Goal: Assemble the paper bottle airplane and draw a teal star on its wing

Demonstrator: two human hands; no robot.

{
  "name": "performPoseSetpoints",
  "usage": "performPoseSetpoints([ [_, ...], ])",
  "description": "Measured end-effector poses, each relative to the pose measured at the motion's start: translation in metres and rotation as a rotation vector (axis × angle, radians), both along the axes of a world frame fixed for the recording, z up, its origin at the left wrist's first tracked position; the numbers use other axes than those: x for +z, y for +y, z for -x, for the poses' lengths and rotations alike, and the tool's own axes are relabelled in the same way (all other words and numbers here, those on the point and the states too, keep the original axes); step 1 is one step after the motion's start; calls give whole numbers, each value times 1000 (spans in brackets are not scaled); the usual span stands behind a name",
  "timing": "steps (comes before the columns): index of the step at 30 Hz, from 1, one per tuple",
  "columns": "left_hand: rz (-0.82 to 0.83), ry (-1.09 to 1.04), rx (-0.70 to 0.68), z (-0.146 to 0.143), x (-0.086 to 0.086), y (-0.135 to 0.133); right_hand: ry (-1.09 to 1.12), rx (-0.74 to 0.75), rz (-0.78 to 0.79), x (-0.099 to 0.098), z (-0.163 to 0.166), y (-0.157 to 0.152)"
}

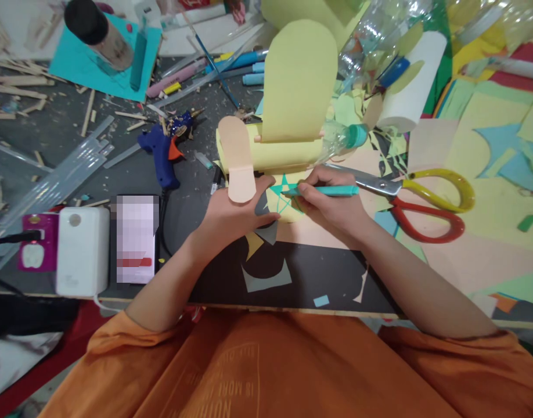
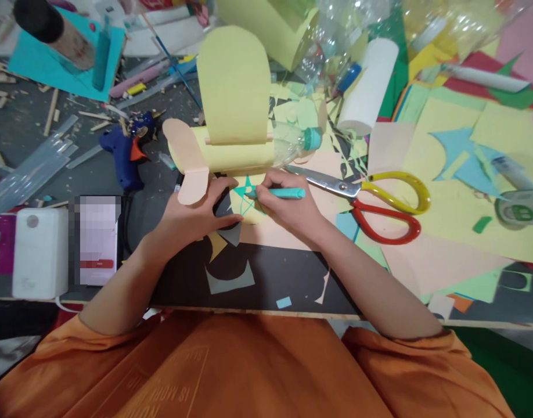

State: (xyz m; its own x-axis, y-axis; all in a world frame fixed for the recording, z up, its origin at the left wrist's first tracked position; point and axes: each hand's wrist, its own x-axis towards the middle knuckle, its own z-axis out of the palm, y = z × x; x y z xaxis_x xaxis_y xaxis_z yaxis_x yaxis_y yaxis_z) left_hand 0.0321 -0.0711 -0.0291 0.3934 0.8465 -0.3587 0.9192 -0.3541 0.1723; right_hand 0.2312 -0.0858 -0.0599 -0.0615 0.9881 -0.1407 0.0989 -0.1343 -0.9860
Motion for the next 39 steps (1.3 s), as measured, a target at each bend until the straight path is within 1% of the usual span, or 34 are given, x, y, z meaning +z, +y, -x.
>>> performPoseSetpoints([
  [2,21,-10,9,-1,2,0,-29,25,5,3,0,0],
  [4,33,-24,15,-1,3,0,0,15,12,5,2,1],
  [8,8,-35,8,0,2,-1,180,-115,22,0,4,1],
  [10,2,-41,5,0,1,-1,181,-117,7,-4,4,1],
  [12,5,-46,6,1,0,-1,153,-85,-5,-7,2,1],
  [15,5,-42,10,1,1,-1,133,-73,2,-7,2,1],
  [19,30,-49,14,0,3,0,219,-157,41,-3,6,1],
  [21,24,-51,13,-1,3,0,231,-169,46,-1,8,1],
  [25,-4,-40,7,-1,3,-1,151,-131,17,-1,8,2],
  [31,19,-39,10,-1,3,0,4,-91,-36,1,4,3],
  [39,30,-57,27,0,1,0,-34,5,-15,8,1,3],
])
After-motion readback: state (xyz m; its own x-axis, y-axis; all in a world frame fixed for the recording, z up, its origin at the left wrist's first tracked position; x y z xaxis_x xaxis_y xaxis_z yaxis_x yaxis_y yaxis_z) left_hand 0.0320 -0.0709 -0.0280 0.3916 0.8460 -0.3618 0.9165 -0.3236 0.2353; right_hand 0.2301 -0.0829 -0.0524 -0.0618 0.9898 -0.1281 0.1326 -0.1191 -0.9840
